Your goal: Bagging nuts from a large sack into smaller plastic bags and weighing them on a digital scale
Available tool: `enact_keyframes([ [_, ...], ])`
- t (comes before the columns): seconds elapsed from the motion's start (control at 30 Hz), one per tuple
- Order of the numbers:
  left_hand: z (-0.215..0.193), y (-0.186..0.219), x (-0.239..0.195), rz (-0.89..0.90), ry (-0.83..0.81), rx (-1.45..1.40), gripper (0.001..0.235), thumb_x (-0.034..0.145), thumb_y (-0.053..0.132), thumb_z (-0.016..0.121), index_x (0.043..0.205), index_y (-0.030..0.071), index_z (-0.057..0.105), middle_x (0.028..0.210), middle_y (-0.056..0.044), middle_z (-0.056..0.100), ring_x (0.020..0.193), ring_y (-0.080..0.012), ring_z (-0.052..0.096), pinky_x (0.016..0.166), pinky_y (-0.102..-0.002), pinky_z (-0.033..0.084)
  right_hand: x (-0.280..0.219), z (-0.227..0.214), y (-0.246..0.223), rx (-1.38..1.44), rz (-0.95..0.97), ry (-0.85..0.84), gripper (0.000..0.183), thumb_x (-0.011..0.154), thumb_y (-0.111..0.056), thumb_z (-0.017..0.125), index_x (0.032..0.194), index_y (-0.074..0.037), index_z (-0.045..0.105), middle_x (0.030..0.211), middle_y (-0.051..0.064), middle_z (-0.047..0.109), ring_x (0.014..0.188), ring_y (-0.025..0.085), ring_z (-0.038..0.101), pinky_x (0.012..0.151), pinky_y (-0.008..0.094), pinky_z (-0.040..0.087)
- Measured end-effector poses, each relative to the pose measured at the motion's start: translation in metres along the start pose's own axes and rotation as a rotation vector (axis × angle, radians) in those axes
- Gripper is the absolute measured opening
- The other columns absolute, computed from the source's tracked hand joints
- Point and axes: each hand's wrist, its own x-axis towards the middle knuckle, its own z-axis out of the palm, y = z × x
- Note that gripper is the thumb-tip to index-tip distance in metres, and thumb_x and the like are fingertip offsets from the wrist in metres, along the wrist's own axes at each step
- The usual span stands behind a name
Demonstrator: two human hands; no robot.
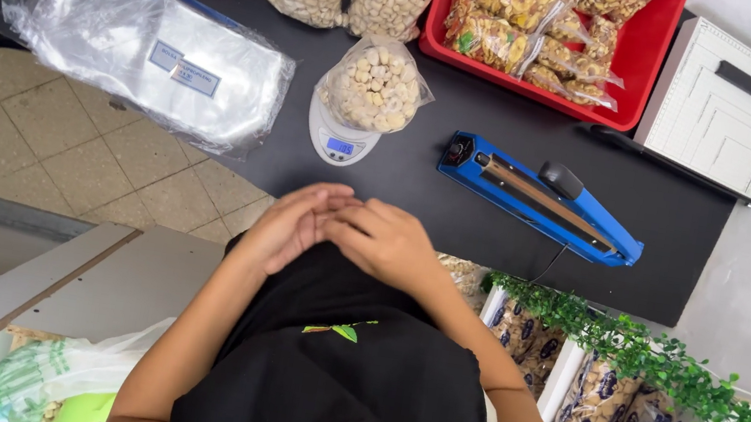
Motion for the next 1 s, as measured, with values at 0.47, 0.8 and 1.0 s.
enact_keyframes([
  [0.47, -0.078, -0.04, -0.063, 0.109, 0.319, -0.191, 0.024, 0.103, 0.023, 0.053, 0.109, 0.002, 0.065, 0.079, -0.011, 0.06, 0.065, -0.0211, 0.059, 0.054, -0.031, 0.05, 0.009, -0.007, 0.005, 0.323, -0.021, -0.047, 0.012, 0.098, -0.02, 0.069, 0.099, -0.011, 0.076, 0.093, 0.007, 0.074, 0.077, 0.027, 0.069, 0.064, 0.034, 0.055],
  [0.8, -0.075, -0.032, -0.086, 0.319, 0.367, -0.28, 0.032, 0.103, 0.016, 0.049, 0.123, -0.005, 0.064, 0.097, -0.02, 0.071, 0.087, -0.0295, 0.074, 0.076, -0.04, 0.062, 0.08, -0.058, 0.077, -0.074, 0.124, 0.121, 0.014, 0.097, -0.002, 0.071, 0.107, -0.009, 0.077, 0.099, 0.004, 0.075, 0.09, 0.029, 0.07, 0.08, 0.04, 0.055],
  [1.0, -0.052, -0.025, -0.05, 0.257, 0.218, -0.283, 0.034, 0.103, 0.017, 0.049, 0.125, -0.005, 0.063, 0.1, -0.02, 0.073, 0.089, -0.0308, 0.075, 0.08, -0.042, 0.062, 0.105, -0.017, 0.115, -0.541, 0.15, -0.408, 0.014, 0.087, -0.018, 0.071, 0.098, -0.025, 0.076, 0.084, 0.0, 0.075, 0.07, 0.026, 0.074, 0.059, 0.041, 0.06],
])
